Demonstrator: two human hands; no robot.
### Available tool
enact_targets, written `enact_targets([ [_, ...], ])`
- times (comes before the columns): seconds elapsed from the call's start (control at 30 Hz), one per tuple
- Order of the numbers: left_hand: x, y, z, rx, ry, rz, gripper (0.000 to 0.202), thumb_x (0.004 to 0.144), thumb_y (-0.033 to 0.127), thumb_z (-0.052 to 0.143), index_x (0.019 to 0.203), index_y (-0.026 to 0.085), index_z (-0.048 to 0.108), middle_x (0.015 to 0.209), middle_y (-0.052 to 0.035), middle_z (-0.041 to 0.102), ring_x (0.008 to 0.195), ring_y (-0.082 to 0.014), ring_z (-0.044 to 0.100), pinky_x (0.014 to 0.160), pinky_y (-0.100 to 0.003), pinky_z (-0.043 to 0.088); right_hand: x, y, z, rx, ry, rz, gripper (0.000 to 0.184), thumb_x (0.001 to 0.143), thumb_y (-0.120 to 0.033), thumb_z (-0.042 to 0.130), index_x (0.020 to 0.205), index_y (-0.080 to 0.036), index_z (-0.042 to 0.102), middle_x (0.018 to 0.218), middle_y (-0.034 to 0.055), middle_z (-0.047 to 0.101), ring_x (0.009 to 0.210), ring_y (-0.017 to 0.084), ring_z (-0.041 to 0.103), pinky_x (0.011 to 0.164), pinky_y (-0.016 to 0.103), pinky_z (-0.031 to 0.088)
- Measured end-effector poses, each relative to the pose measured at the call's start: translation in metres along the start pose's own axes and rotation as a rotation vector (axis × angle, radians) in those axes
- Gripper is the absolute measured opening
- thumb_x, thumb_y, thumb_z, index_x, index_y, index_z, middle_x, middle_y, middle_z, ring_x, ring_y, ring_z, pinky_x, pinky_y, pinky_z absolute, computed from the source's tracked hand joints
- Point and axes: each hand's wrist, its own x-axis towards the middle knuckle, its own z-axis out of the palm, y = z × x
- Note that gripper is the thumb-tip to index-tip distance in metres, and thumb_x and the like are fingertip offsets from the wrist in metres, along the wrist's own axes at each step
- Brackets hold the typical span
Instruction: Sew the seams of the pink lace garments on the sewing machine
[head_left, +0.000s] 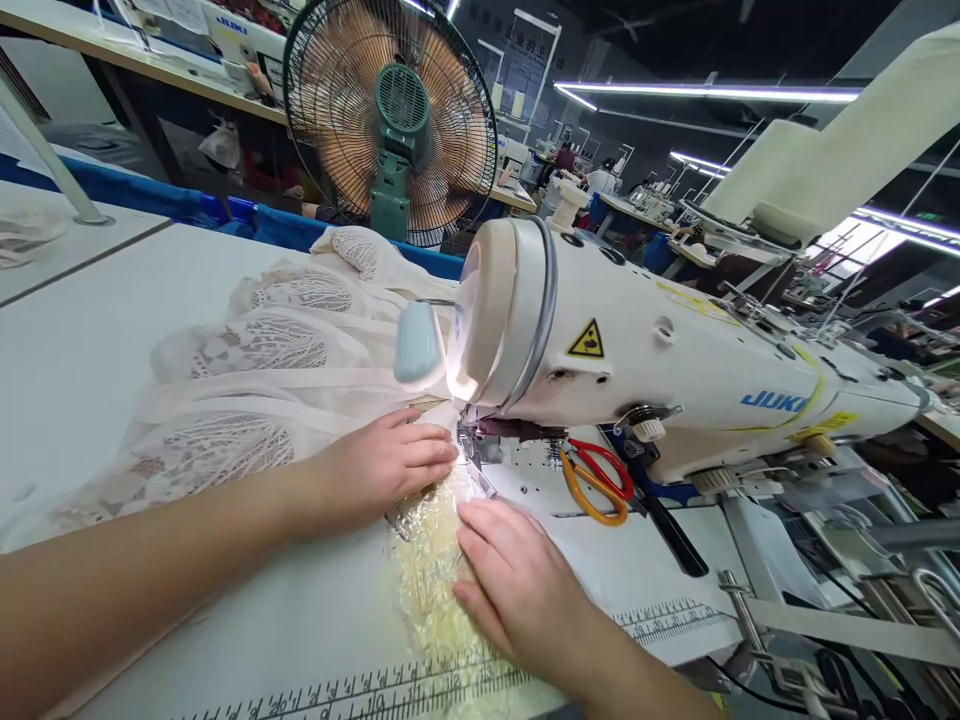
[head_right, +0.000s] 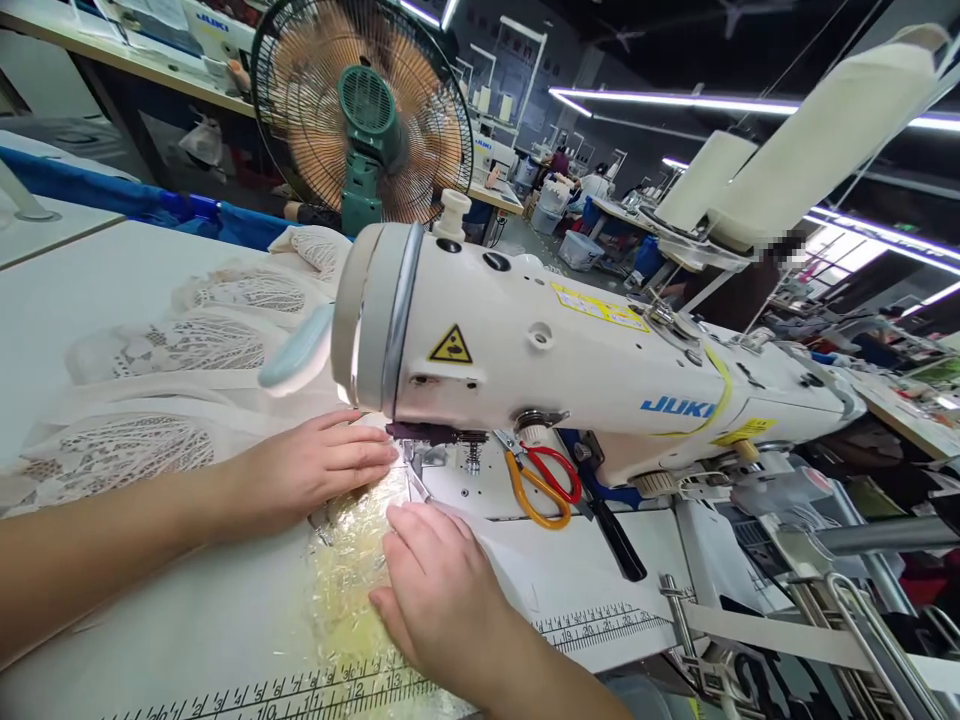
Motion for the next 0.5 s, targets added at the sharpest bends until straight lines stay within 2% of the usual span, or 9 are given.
enact_targets([
  [0.13,0.010,-0.004,-0.008,0.069,0.039,-0.007,0.040,0.098,0.018,0.029,0.101,0.018,0.069,0.105,-0.0098,0.068,0.099,-0.0222,0.058,0.091,-0.039,0.042,0.001,0.000,-0.001,0.027,-0.013,0.005,0.031,0.093,-0.023,0.042,0.112,-0.005,0.059,0.118,0.0169,0.062,0.111,0.028,0.054,0.096,0.042,0.050],
  [0.23,0.013,-0.012,-0.006,0.099,0.076,-0.018,0.042,0.098,0.021,0.028,0.096,0.020,0.070,0.101,-0.0094,0.065,0.092,-0.0222,0.056,0.083,-0.037,0.044,0.001,0.001,-0.001,0.043,-0.011,0.001,0.030,0.092,-0.021,0.043,0.112,-0.005,0.059,0.117,0.0167,0.062,0.111,0.027,0.053,0.095,0.042,0.050],
  [0.33,0.015,-0.014,-0.008,0.089,0.089,-0.009,0.038,0.095,0.019,0.030,0.098,0.019,0.068,0.098,-0.0093,0.062,0.088,-0.0218,0.052,0.082,-0.037,0.042,0.002,0.002,-0.001,0.076,-0.014,-0.019,0.027,0.091,-0.017,0.044,0.110,-0.005,0.058,0.115,0.0172,0.061,0.109,0.027,0.053,0.094,0.043,0.050],
  [0.43,0.007,0.003,-0.022,0.121,0.097,-0.037,0.034,0.091,0.015,0.033,0.097,0.017,0.066,0.086,-0.0091,0.060,0.078,-0.0210,0.050,0.072,-0.034,0.041,0.002,0.002,-0.002,0.118,-0.002,-0.051,0.022,0.090,-0.015,0.044,0.105,-0.007,0.059,0.112,0.0172,0.062,0.105,0.027,0.054,0.091,0.044,0.050],
  [0.5,-0.012,0.026,-0.036,0.186,0.080,-0.172,0.033,0.089,0.014,0.032,0.079,0.018,0.064,0.069,-0.0056,0.055,0.062,-0.0197,0.044,0.058,-0.032,0.033,0.001,0.002,-0.001,0.142,0.036,-0.080,0.019,0.089,-0.013,0.044,0.101,-0.010,0.059,0.108,0.0158,0.062,0.102,0.026,0.056,0.088,0.043,0.051],
])
